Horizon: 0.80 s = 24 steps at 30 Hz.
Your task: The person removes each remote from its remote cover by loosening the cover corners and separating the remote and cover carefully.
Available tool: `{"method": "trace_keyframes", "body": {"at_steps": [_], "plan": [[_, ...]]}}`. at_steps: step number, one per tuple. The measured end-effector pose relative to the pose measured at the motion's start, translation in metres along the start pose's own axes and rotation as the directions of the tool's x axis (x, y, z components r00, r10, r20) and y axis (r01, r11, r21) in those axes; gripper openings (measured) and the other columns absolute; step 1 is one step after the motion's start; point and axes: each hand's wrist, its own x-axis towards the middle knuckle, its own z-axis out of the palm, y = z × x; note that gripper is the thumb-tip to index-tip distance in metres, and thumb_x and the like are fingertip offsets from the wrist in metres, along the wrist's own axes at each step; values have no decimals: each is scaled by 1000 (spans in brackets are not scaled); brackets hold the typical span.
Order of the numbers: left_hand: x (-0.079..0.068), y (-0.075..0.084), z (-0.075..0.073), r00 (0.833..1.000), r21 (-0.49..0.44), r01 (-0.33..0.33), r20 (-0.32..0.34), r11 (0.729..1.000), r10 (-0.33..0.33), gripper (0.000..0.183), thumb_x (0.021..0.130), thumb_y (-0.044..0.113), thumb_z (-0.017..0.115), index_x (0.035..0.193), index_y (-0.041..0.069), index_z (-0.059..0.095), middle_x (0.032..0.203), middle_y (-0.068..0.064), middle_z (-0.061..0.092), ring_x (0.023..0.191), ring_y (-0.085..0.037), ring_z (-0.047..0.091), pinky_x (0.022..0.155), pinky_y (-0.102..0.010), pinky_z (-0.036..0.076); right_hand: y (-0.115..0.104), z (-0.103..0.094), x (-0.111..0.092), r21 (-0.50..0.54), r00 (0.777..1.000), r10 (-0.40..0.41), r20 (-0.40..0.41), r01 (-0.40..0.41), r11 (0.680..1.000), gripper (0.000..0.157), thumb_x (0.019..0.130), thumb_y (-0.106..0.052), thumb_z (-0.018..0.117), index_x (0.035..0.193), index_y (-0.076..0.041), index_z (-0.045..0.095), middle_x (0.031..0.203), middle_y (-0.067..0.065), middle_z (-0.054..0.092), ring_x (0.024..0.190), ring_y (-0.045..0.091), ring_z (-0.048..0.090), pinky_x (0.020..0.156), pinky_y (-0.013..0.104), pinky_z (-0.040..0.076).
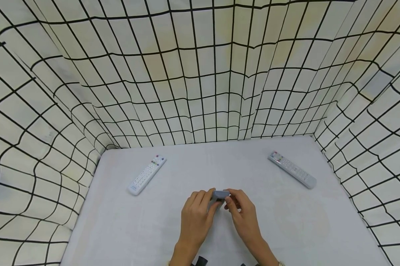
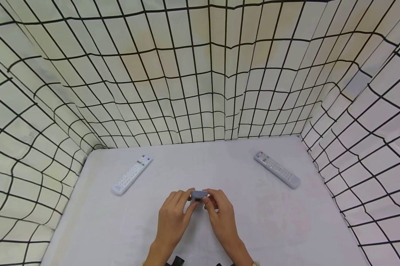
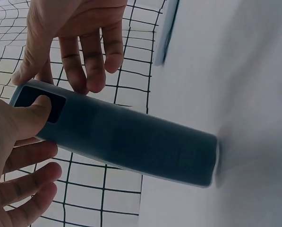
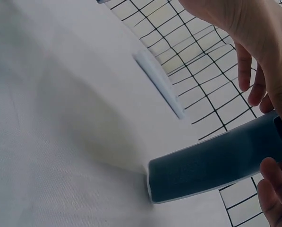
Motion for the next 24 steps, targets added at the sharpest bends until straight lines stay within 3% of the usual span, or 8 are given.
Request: {"method": "trace_keyframes", "body": {"at_steps": [4, 16, 24], "plan": [[0, 1, 0, 1000, -14, 18, 17, 1000, -18, 46, 78, 29, 91, 117, 9, 77, 91, 4, 73, 84, -11, 65, 69, -24, 54, 1, -1, 0, -8, 1000, 1, -17, -2, 1000, 17, 100, -14, 68, 116, -20, 72, 95, -10, 66, 73, 9, 69, 62, 24, 56], [-4, -1, -1, 999, -42, 22, 39, 999, -20, 43, 81, 27, 89, 120, 11, 76, 90, 5, 70, 79, -6, 61, 67, -21, 51, 9, -1, 0, -41, 997, -72, -29, 70, 997, 16, 96, -9, 72, 111, -16, 71, 95, -11, 63, 78, 0, 64, 69, 26, 59], [-6, -3, 0, 998, -72, 22, 59, 997, -18, 42, 84, 24, 88, 123, 12, 75, 92, 7, 69, 81, -4, 61, 69, -20, 50, 16, -2, -1, -151, 983, -184, 4, 182, 972, 33, 87, -10, 81, 117, -15, 68, 100, -10, 62, 82, -1, 55, 71, 20, 52]]}}
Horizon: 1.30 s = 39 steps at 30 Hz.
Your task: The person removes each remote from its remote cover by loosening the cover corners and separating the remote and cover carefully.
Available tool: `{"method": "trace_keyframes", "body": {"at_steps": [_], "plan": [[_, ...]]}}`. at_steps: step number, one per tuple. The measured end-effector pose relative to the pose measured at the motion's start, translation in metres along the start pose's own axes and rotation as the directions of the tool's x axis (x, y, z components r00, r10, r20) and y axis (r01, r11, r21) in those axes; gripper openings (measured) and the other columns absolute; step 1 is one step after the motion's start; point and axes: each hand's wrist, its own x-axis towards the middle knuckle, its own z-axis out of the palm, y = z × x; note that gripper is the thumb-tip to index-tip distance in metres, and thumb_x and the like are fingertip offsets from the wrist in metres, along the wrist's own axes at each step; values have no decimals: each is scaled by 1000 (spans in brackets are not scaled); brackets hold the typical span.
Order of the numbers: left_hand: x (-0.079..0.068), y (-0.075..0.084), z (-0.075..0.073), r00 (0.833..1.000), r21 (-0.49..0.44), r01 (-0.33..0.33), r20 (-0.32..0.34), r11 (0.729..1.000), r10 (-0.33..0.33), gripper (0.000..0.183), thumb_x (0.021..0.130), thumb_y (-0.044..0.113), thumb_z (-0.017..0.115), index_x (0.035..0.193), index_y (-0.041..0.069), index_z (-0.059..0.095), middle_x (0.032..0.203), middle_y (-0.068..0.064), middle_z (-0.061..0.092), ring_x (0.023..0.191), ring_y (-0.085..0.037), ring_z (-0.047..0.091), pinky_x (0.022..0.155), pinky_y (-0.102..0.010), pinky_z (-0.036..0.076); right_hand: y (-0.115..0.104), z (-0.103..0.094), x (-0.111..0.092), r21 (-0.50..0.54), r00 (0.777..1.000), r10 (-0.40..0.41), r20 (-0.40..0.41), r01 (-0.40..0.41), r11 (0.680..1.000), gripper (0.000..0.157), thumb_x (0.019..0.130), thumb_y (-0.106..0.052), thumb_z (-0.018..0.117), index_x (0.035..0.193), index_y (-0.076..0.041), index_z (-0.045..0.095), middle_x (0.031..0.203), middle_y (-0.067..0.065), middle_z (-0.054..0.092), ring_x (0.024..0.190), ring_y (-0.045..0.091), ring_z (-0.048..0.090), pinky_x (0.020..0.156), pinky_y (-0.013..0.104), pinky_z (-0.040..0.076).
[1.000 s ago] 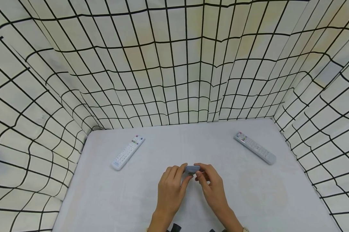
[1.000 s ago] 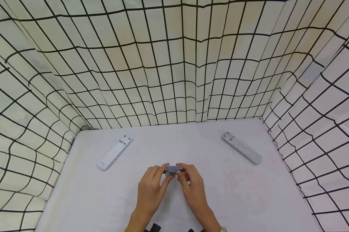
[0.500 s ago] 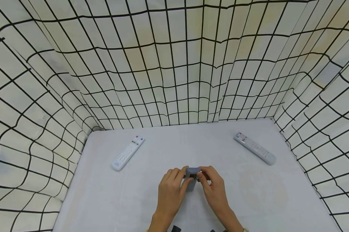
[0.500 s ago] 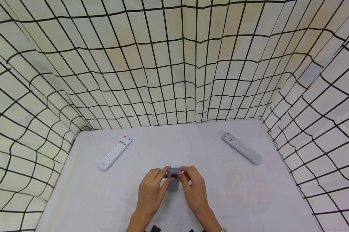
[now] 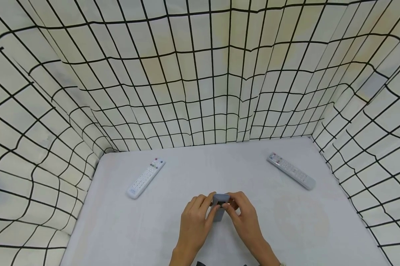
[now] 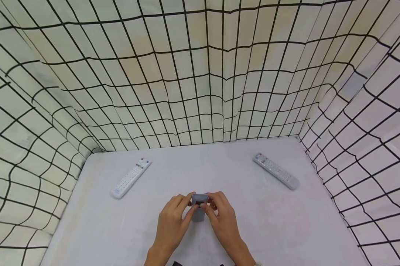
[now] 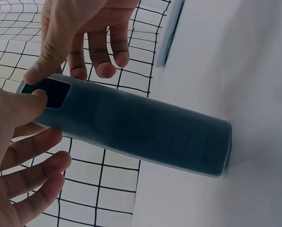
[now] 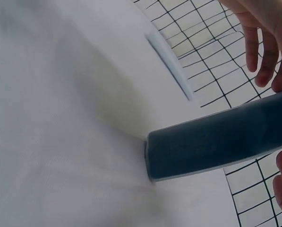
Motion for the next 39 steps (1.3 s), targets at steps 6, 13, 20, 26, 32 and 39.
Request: {"method": "trace_keyframes", "body": {"at_steps": [6, 13, 20, 26, 32, 39], "plan": [[0, -1, -1, 1000, -5, -18, 10, 1000, 18, 39, 88, 24, 86, 123, 12, 75, 94, 8, 69, 82, -4, 61, 69, -20, 50, 6, -1, -1, -35, 997, -79, 16, 79, 996, 44, 83, -8, 84, 122, -13, 65, 106, -7, 62, 84, 1, 57, 73, 20, 53], [0, -1, -2, 1000, -32, -24, 15, 999, 24, 32, 92, 22, 81, 122, 13, 76, 94, 7, 70, 85, -7, 63, 70, -22, 51, 14, -3, 1, -7, 983, -183, 11, 183, 983, 52, 86, -6, 82, 133, -4, 60, 108, 0, 63, 87, 11, 61, 79, 17, 50], [-1, -1, -2, 999, 0, -36, 9, 999, 36, 28, 92, 22, 82, 118, 14, 77, 93, 9, 70, 85, -6, 62, 70, -21, 50, 16, -3, -1, -8, 965, -261, -9, 261, 965, 45, 105, -32, 60, 137, 0, 58, 112, 5, 64, 89, 13, 61, 80, 14, 48], [-2, -1, 0, 999, 16, -45, -6, 999, 45, 25, 92, 21, 81, 115, 12, 78, 94, 7, 70, 83, -7, 61, 69, -21, 50, 16, -3, 0, -37, 930, -364, -46, 363, 931, 42, 108, -28, 56, 136, 4, 60, 111, 9, 65, 82, 13, 62, 73, 16, 51], [-4, -1, 0, 999, -24, -35, -36, 999, 34, 25, 93, 21, 79, 116, 12, 77, 100, 3, 68, 81, -8, 60, 68, -22, 50, 14, -2, 2, -42, 902, -424, -88, 422, 906, 41, 109, -24, 55, 135, 7, 60, 107, 10, 66, 79, 12, 61, 69, 17, 52], [-5, 2, 1, 999, -209, 26, -33, 978, -34, 23, 96, 22, 76, 116, 10, 74, 110, 1, 69, 91, -12, 66, 77, -24, 57, 11, 1, 2, 11, 900, -410, -151, 416, 909, 37, 110, -19, 54, 131, 11, 60, 103, 11, 67, 80, 11, 61, 74, 15, 52]]}}
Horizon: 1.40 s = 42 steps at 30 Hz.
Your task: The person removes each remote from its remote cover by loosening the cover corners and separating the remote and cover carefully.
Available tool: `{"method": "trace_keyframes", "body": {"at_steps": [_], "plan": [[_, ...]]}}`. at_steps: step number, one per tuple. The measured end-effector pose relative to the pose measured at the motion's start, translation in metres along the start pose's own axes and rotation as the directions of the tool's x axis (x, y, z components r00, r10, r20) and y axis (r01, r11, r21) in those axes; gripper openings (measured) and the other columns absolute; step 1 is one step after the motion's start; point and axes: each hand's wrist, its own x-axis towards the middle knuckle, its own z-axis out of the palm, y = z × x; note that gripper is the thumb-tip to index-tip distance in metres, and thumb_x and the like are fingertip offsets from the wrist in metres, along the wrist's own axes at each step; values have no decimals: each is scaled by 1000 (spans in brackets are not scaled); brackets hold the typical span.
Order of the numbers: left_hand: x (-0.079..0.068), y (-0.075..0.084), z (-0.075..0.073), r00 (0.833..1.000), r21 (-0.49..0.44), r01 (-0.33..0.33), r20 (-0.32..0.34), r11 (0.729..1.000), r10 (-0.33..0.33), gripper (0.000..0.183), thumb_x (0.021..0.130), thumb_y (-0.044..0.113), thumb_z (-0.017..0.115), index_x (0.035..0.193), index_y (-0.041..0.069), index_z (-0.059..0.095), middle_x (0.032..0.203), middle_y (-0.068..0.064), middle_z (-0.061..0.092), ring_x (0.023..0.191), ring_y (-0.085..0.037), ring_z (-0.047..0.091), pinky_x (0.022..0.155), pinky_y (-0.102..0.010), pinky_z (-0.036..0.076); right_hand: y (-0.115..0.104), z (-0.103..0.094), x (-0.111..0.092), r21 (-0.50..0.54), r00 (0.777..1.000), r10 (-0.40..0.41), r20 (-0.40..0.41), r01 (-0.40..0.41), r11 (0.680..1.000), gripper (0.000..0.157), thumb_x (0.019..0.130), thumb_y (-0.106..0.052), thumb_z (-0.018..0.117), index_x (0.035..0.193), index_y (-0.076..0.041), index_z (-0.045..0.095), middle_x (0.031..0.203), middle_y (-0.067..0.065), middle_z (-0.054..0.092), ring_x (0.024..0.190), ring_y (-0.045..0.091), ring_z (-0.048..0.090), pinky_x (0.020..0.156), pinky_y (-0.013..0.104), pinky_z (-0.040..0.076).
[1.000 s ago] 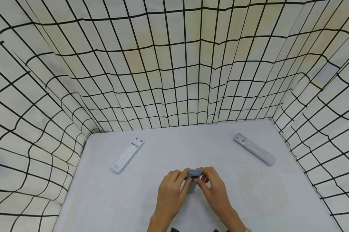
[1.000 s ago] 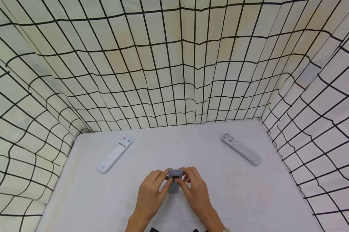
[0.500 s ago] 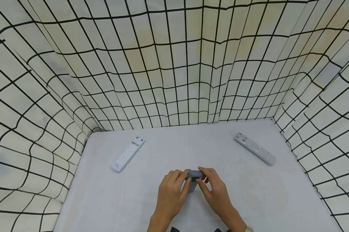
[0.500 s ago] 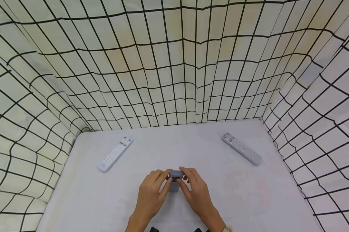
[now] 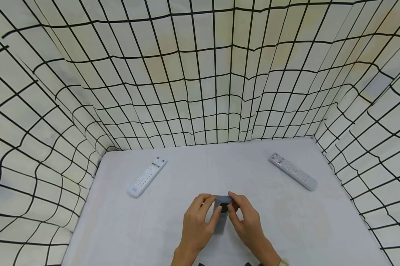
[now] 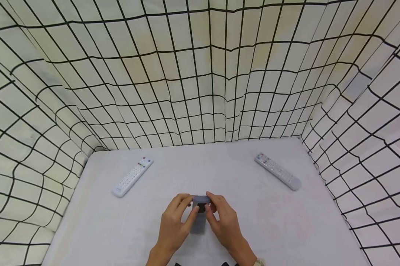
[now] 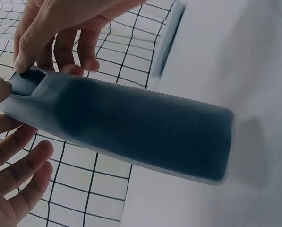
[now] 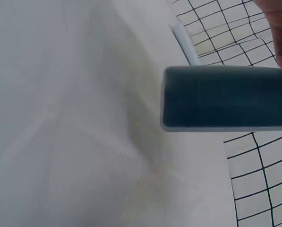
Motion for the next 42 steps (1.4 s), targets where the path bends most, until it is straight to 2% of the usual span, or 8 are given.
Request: {"method": "trace_keyframes", "body": {"at_steps": [7, 10, 15, 21, 26, 32, 35, 42], "plan": [[-8, 2, 5, 990, -243, 117, 110, 963, -92, 34, 101, 23, 70, 134, 16, 62, 120, 6, 68, 101, -8, 64, 83, -26, 58, -2, 3, 1, 43, 997, 41, -59, -39, 998, 33, 108, -15, 56, 128, 11, 62, 103, 14, 69, 82, 15, 66, 75, 16, 54], [-15, 4, 6, 975, -295, 184, 176, 938, -136, 45, 101, 26, 70, 143, 20, 54, 128, 8, 65, 109, -10, 65, 86, -27, 58, -2, 4, 1, 49, 996, 50, -70, -47, 998, 32, 108, -14, 57, 128, 11, 62, 103, 14, 70, 81, 14, 66, 74, 16, 54], [-28, 4, 8, 949, -312, 274, 239, 910, -204, 55, 96, 25, 77, 144, 23, 51, 131, 12, 63, 115, -11, 65, 87, -29, 59, -3, 3, 2, 46, 995, 60, -81, -56, 997, 30, 108, -12, 57, 127, 10, 63, 100, 13, 71, 77, 12, 64, 72, 15, 54], [-40, 0, 13, 935, -298, 299, 282, 906, -216, 55, 94, 16, 78, 143, 15, 53, 129, 3, 67, 111, -13, 68, 83, -30, 60, -4, 4, 4, 33, 994, 50, -101, -46, 998, 30, 108, -13, 57, 126, 11, 64, 99, 14, 72, 75, 14, 65, 72, 16, 54], [-45, -1, 15, 940, -267, 265, 287, 926, -186, 47, 94, 10, 77, 136, 9, 57, 121, -2, 69, 104, -11, 69, 80, -28, 60, -4, 4, 5, -1, 992, 43, -120, -43, 999, 30, 109, -14, 56, 124, 9, 66, 98, 14, 73, 74, 15, 67, 72, 17, 55], [-44, 0, 14, 948, -302, 218, 291, 928, -128, 41, 94, 10, 76, 131, 13, 59, 118, 0, 68, 100, -9, 68, 77, -26, 60, -1, 1, 6, -55, 990, 16, -143, -24, 998, 31, 110, -16, 53, 120, 10, 68, 95, 15, 74, 70, 17, 68, 68, 18, 55], [-43, 1, 12, 939, -315, 234, 317, 920, -130, 41, 95, 12, 76, 131, 16, 59, 119, 2, 67, 100, -8, 67, 77, -24, 59, 1, -1, 7, -84, 989, -1, -147, -11, 996, 33, 110, -17, 52, 119, 10, 69, 93, 15, 74, 67, 17, 68, 66, 17, 55], [-41, 3, 9, 903, -355, 311, 400, 881, -158, 39, 98, 21, 73, 134, 20, 58, 122, 4, 66, 100, -5, 64, 79, -24, 59, 5, -4, 8, -135, 988, -3, -156, -18, 991, 32, 110, -18, 52, 117, 6, 72, 90, 12, 76, 64, 16, 68, 59, 17, 54]]}}
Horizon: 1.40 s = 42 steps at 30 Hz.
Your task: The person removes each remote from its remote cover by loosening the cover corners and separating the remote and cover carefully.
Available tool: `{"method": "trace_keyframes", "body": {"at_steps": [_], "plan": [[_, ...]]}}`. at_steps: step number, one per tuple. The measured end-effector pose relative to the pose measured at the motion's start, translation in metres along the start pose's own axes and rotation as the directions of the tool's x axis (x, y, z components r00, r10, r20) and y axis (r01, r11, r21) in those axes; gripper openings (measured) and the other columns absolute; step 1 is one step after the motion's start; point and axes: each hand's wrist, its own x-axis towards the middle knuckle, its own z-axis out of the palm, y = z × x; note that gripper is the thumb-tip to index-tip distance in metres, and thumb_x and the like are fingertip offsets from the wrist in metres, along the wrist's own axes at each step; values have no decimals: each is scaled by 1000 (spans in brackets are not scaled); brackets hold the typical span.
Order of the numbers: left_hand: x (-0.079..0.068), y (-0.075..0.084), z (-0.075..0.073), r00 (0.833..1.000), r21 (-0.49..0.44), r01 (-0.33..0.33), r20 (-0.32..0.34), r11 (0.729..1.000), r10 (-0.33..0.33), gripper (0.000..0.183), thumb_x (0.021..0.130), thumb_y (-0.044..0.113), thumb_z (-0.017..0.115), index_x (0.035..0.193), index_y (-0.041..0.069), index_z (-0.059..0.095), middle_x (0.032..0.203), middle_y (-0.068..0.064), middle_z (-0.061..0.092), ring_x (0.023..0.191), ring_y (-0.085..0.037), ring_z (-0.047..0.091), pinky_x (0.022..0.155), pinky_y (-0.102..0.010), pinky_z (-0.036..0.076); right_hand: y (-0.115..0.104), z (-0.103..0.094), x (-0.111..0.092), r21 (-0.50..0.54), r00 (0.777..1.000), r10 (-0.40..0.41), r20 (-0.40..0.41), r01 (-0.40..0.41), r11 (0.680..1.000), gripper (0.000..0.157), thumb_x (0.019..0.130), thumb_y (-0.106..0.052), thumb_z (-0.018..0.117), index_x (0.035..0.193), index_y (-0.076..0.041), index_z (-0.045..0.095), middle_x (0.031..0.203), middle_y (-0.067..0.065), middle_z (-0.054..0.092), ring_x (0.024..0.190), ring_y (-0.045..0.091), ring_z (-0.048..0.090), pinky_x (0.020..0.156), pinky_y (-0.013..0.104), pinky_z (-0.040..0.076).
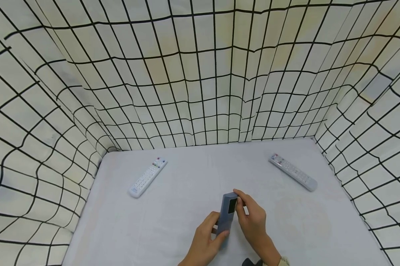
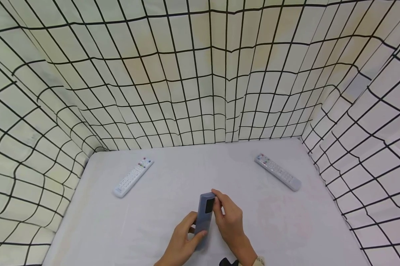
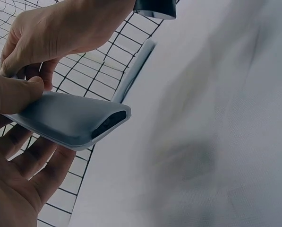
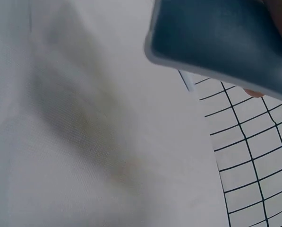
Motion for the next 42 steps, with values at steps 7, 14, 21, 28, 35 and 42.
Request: {"method": "trace_keyframes", "body": {"at_steps": [7, 14, 21, 28, 35, 42], "plan": [[-4, 0, -2, 1000, -39, 25, 20, 999, -24, 37, 100, 26, 71, 134, 21, 58, 120, 1, 67, 100, -5, 61, 78, -24, 57, -1, 0, 1, -7, 1000, 15, -11, -15, 1000, 30, 110, -17, 52, 113, 3, 74, 88, 10, 77, 62, 14, 67, 57, 17, 53], [-6, 1, -7, 998, -84, 52, 42, 995, -48, 35, 99, 24, 71, 132, 24, 59, 120, 1, 68, 101, -5, 62, 79, -24, 56, -5, 0, 1, 18, 997, 75, -7, -75, 997, 18, 104, -5, 59, 109, 3, 74, 87, 11, 77, 60, 12, 66, 59, 15, 53], [-6, 4, -13, 990, -151, 113, 101, 982, -98, 35, 101, 25, 69, 134, 28, 59, 121, 1, 68, 103, -6, 62, 82, -25, 55, -10, -4, 5, 120, 983, 175, 51, -180, 976, 31, 88, 19, 66, 111, 0, 73, 85, 8, 77, 57, 8, 64, 56, 12, 52], [-5, 2, -22, 971, -228, 192, 182, 955, -151, 37, 102, 27, 67, 139, 26, 58, 127, -3, 68, 109, -8, 64, 86, -26, 55, -12, -9, 9, 206, 945, 286, 161, -316, 926, 27, 95, 14, 63, 111, -5, 73, 72, 2, 69, 54, 4, 60, 54, 14, 49], [-2, 0, -30, 959, -240, 219, 229, 946, -164, 40, 103, 28, 66, 141, 19, 58, 128, -6, 70, 112, -9, 67, 88, -27, 55, -12, -13, 13, 269, 901, 343, 265, -411, 871, 23, 99, 9, 61, 111, -7, 72, 66, 2, 64, 54, 7, 58, 51, 16, 45], [1, 1, -32, 954, -240, 228, 250, 944, -166, 42, 102, 30, 67, 141, 16, 59, 129, -9, 71, 113, -9, 68, 88, -29, 55, -11, -17, 15, 337, 829, 419, 371, -541, 771, 19, 103, 4, 57, 111, -7, 71, 74, 5, 66, 57, 11, 60, 49, 23, 46]]}}
